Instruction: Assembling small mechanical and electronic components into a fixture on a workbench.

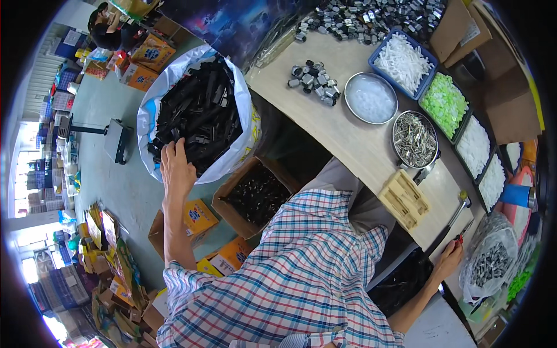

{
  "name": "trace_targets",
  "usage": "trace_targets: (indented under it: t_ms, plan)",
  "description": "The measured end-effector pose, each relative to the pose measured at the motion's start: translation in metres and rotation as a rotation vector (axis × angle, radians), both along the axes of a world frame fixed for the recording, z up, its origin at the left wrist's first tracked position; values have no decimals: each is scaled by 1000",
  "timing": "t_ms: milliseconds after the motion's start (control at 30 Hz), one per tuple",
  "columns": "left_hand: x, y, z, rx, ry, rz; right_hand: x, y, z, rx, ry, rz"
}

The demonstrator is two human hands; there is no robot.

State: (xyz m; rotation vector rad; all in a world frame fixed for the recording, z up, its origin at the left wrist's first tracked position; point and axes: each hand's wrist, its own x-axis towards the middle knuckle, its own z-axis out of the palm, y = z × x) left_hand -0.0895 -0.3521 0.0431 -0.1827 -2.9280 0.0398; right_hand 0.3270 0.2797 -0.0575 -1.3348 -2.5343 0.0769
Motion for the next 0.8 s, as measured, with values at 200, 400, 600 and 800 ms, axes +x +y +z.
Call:
trace_targets:
  t_ms: [200, 400, 600, 800]
  plan:
    - [-45, 1, -22, -250, -224, -60, -10, -19, 6, 74, 6, 42]
    - [-60, -6, -20, -115, -21, -121, -20, -26, 17, 9, 40, 29]
    - [-69, 15, 7, -95, 100, -85, -23, -31, 29, -81, 143, -70]
    - [-76, 32, 65, 61, 410, -89, -38, -45, 59, 124, 206, -88]
